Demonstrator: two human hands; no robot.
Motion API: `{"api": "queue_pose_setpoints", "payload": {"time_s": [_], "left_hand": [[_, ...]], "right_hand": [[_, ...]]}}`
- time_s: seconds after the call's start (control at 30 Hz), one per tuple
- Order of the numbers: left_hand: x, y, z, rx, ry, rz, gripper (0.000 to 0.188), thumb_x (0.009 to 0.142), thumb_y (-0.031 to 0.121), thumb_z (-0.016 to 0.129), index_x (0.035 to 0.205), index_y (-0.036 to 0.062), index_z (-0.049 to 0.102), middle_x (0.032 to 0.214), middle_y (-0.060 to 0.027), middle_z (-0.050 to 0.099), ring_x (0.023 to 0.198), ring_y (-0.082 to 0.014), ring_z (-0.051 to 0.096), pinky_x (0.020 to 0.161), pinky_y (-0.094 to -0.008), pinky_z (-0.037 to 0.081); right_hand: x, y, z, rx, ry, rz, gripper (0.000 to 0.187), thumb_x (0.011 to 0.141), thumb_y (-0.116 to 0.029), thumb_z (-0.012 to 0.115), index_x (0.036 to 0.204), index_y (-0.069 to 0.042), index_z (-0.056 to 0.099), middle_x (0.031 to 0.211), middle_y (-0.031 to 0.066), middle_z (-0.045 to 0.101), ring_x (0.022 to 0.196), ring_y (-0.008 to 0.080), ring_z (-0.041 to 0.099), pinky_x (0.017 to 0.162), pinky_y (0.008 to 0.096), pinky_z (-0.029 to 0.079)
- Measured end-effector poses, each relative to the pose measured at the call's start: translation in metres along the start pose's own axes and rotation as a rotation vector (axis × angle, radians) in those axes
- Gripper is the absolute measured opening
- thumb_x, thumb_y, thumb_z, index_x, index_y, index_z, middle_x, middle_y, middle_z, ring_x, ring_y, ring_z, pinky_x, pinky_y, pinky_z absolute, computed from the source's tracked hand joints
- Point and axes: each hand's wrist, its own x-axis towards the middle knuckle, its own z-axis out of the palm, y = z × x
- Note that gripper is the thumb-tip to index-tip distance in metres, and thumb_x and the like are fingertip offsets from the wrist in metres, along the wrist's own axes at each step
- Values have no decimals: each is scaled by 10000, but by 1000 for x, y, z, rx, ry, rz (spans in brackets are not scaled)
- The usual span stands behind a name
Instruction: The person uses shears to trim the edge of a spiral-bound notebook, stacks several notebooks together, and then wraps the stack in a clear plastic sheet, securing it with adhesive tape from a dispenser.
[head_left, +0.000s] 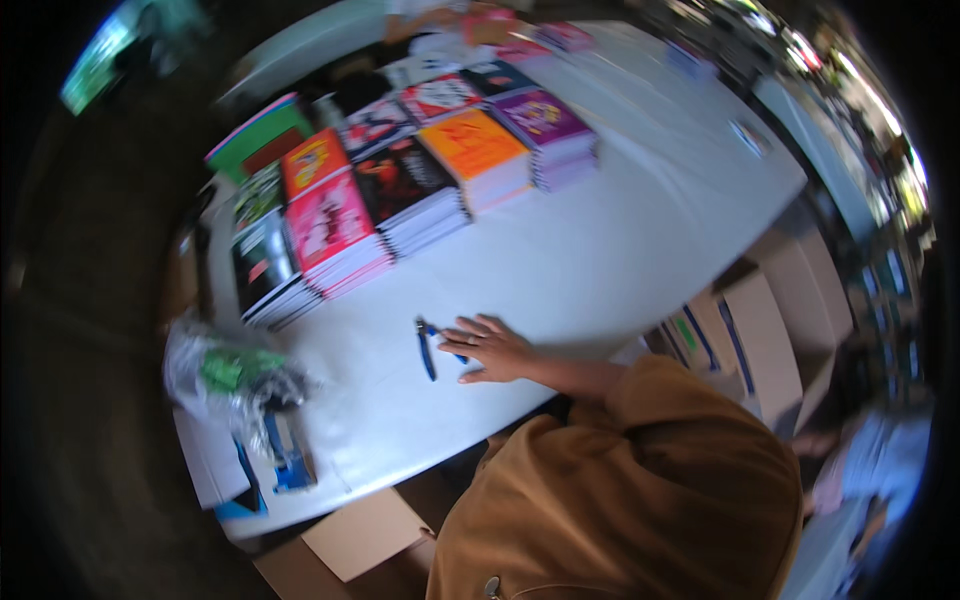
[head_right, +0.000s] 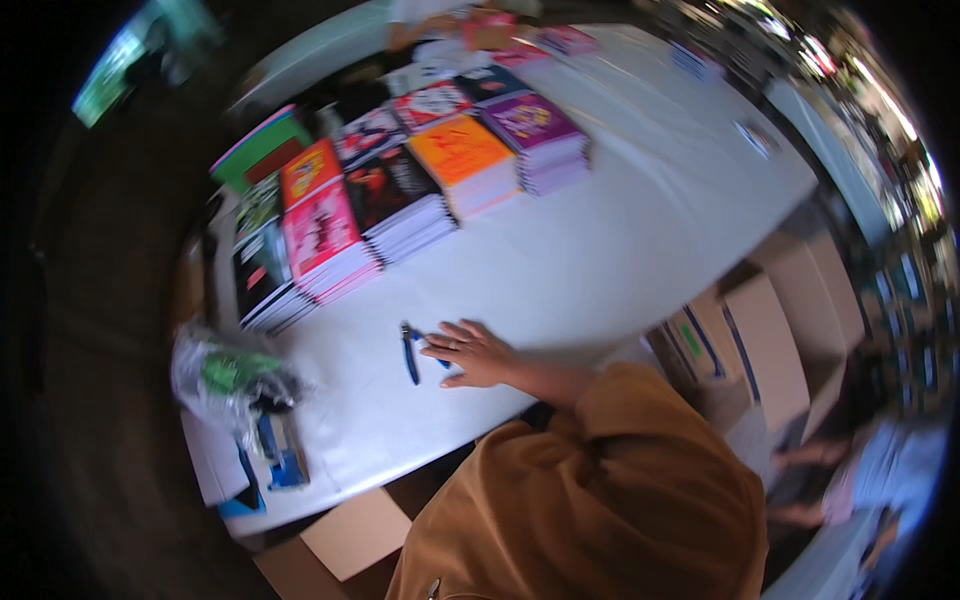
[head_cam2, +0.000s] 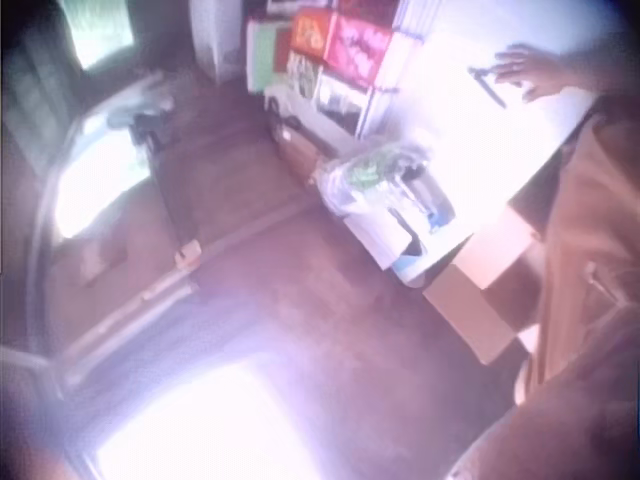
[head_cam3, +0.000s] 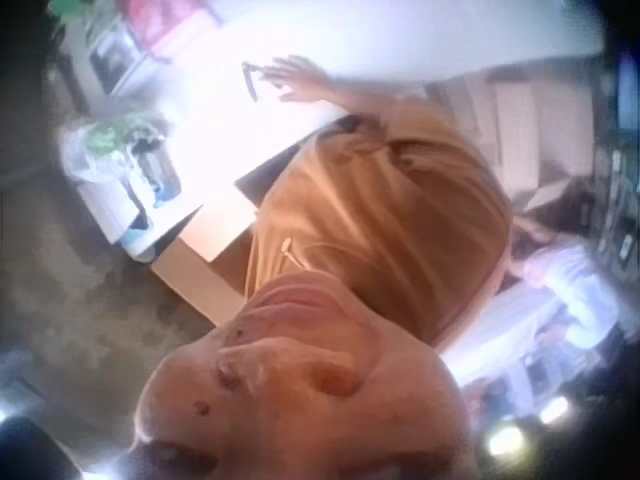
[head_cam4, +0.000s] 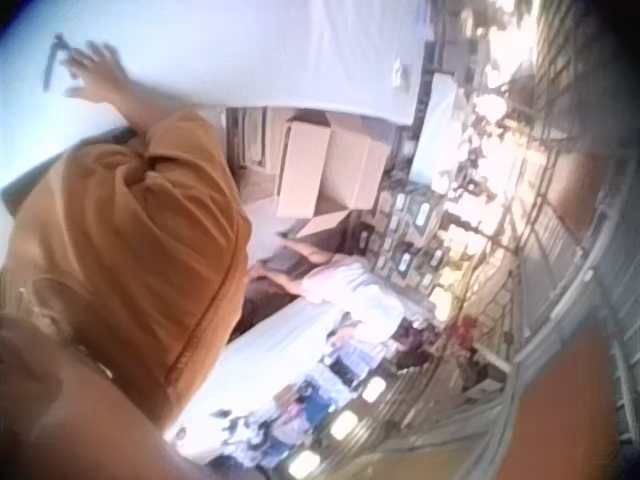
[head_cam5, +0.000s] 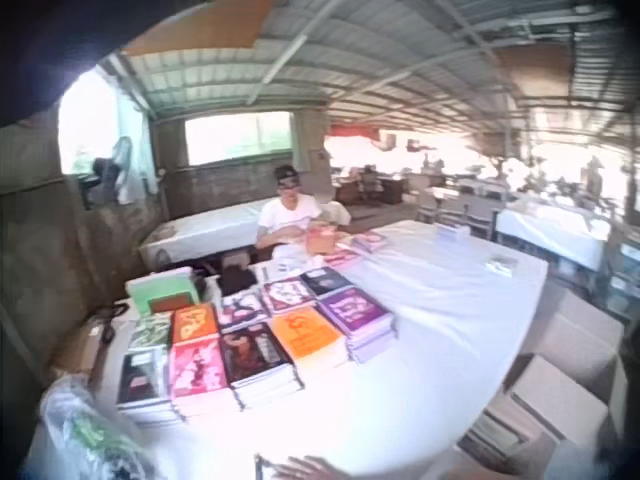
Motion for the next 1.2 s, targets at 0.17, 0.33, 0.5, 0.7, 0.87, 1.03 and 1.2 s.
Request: {"api": "queue_pose_setpoints", "payload": {"time_s": [0.17,0.33,0.5,0.7,0.87,1.03,1.2], "left_hand": [[13,-6,10,72,-8,76,729,735,253,669,1359,80,336,1382,-238,290,1203,-395,372,959,-484,322],[13,-3,18,121,24,101,704,736,239,665,1351,92,354,1377,-233,297,1186,-390,396,946,-475,343],[1,7,24,172,86,43,681,738,225,660,1343,105,373,1373,-229,303,1169,-385,419,934,-465,364],[-42,57,32,219,185,-59,655,739,209,655,1334,121,395,1368,-223,311,1148,-378,447,919,-453,389],[-97,118,32,101,163,-123,628,731,153,647,1314,115,417,1357,-221,321,1123,-381,467,893,-451,418],[-101,212,12,-144,73,-155,459,768,50,606,1210,68,485,1327,-216,325,1058,-384,485,876,-429,429],[-110,233,-14,-128,84,-306,413,792,38,585,1192,56,485,1286,-203,357,1072,-364,491,892,-410,435]], "right_hand": [[-5,1,10,98,121,-3,414,907,-301,483,1317,-259,443,1396,-20,403,1327,218,302,1083,414,211],[-23,0,12,145,356,101,356,820,-71,493,1126,-213,606,1200,-22,573,1174,201,467,979,345,373],[-40,49,3,335,387,249,265,797,-56,535,1014,-146,659,982,40,641,915,215,593,825,336,469],[-101,176,-48,392,680,318,211,771,14,620,958,-75,662,841,105,649,827,273,592,719,371,469],[-132,258,-74,250,725,379,211,768,13,632,972,-38,652,844,144,640,802,310,591,722,379,469],[-148,296,-82,294,637,520,277,761,19,627,1027,-55,641,960,126,624,894,297,570,775,367,456],[-142,280,-99,-11,516,477,363,790,-60,590,1140,-153,583,1153,47,560,1082,253,489,878,422,372]]}}
